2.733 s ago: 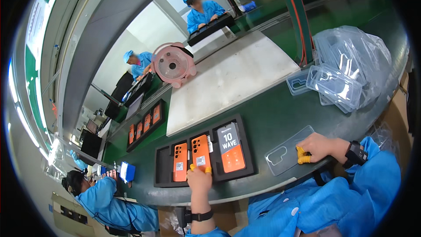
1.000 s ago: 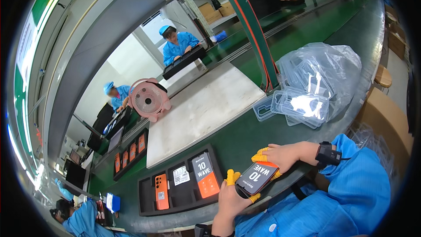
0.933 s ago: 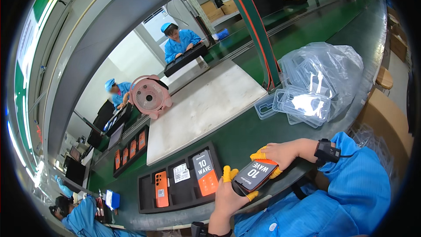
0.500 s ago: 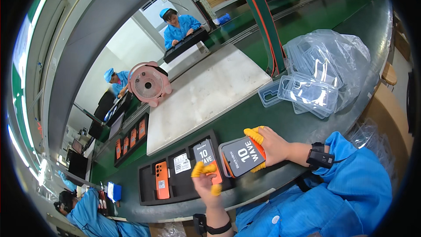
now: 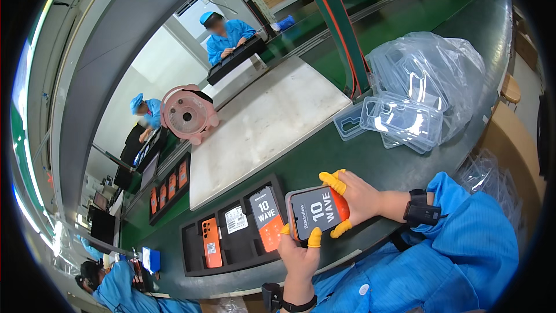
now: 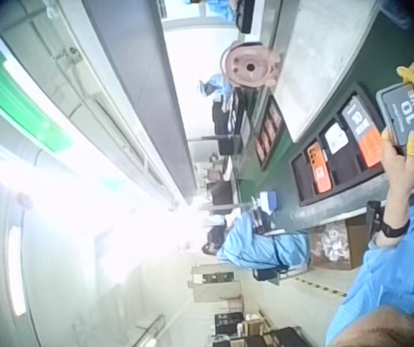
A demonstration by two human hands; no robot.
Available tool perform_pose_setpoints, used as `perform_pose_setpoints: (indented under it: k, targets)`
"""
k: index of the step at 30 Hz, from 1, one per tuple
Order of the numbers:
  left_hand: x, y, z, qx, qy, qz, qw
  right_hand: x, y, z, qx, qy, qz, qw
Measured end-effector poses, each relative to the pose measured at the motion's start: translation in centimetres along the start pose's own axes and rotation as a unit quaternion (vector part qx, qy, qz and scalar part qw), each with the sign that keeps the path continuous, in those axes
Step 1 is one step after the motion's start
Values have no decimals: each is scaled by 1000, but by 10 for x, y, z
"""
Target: The recorder is shown picking up plastic phone cases from a box and placing them onto smartphones on a conveyor belt assembly line.
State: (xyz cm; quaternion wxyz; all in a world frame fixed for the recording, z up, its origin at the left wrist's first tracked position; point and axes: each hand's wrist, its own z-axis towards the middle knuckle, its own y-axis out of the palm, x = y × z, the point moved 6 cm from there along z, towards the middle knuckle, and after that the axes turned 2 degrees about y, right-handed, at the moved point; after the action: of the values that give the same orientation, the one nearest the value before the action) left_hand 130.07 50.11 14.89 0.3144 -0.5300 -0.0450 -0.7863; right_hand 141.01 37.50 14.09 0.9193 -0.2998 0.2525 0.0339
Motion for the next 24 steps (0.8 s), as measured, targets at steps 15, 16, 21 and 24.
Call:
perform_pose_setpoints:
  k: [15, 16, 21, 24]
  targets:
    - [-2, -11, 5, -23, -29, 86, 996, 12, 7, 3, -26, 77, 114, 990]
    - [-1, -12, 7, -10, -24, 98, 995, 12, 8, 2, -37, 87, 100, 991]
    - [-17, -14, 14, 28, -40, 99, 994, 17, 14, 0, 9, 61, 16, 998]
    - [-21, -17, 17, 36, -35, 99, 994, 14, 13, 3, 20, 67, 1, 998]
